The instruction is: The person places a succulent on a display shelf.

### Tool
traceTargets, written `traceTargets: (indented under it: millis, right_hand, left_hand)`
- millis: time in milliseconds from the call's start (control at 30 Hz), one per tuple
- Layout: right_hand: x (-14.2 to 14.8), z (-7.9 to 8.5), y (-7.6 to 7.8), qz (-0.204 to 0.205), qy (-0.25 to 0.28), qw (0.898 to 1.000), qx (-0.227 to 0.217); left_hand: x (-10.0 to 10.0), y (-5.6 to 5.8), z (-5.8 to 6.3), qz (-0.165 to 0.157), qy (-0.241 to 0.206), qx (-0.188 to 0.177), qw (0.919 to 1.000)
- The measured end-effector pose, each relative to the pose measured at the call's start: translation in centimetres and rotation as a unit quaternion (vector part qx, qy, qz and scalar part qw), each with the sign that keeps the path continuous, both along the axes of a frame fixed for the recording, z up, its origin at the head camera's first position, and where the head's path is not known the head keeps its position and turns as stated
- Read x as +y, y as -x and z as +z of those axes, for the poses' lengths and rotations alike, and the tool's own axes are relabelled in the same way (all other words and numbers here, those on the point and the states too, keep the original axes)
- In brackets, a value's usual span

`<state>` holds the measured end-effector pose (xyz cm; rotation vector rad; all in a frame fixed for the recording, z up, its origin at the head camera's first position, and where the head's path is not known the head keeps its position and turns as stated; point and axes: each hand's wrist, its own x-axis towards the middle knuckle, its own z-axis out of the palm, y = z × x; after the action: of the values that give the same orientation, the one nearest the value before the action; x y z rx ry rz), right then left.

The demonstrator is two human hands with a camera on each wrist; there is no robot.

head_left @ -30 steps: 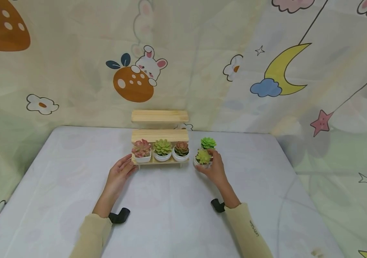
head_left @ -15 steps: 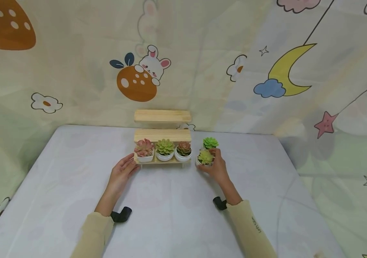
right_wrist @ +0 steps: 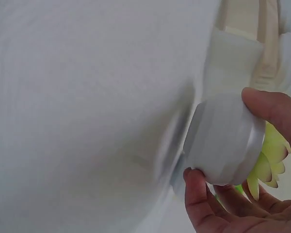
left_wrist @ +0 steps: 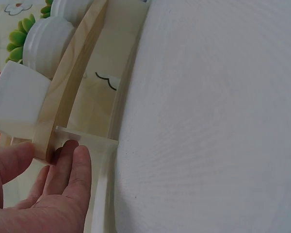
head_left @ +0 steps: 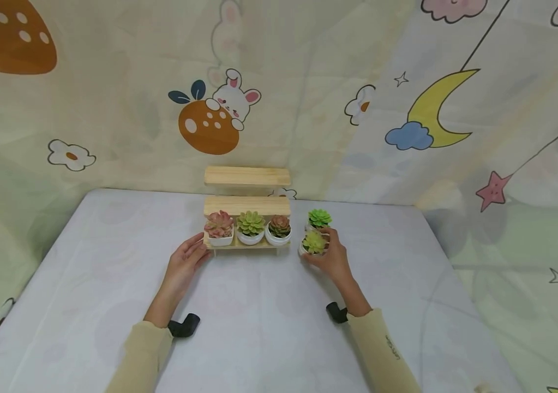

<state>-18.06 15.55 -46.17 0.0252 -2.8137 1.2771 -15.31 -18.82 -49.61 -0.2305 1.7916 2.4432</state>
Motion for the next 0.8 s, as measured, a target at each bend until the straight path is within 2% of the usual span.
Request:
traceTargets:
  millis: [167, 333, 567, 800]
  right_hand:
    - [0.4, 1.7, -0.3, -0.008, 0.0, 1.0, -0.005]
    - [0.4, 3.6, 0.3, -0.006, -0.008, 1.0, 0.004]
    - [-1.2, 6.4, 1.8, 0.001, 0.002, 1.0, 0.021]
    - [-3.6, 9.2, 3.8, 0.043, 0.011, 0.998, 0.046]
  left_hand:
    - [0.0, 0.1, -0.2, -0.002, -0.002, 0.0, 1.0]
    - [0.0, 0.2, -0.2, 0.001, -0.002, 0.001, 1.0]
    - [0.0, 0.1, -0.2, 0.0, -0.004, 0.0, 1.0]
    - [-0.1, 0.0, 0.0, 0.001, 0.0, 0.003, 1.0]
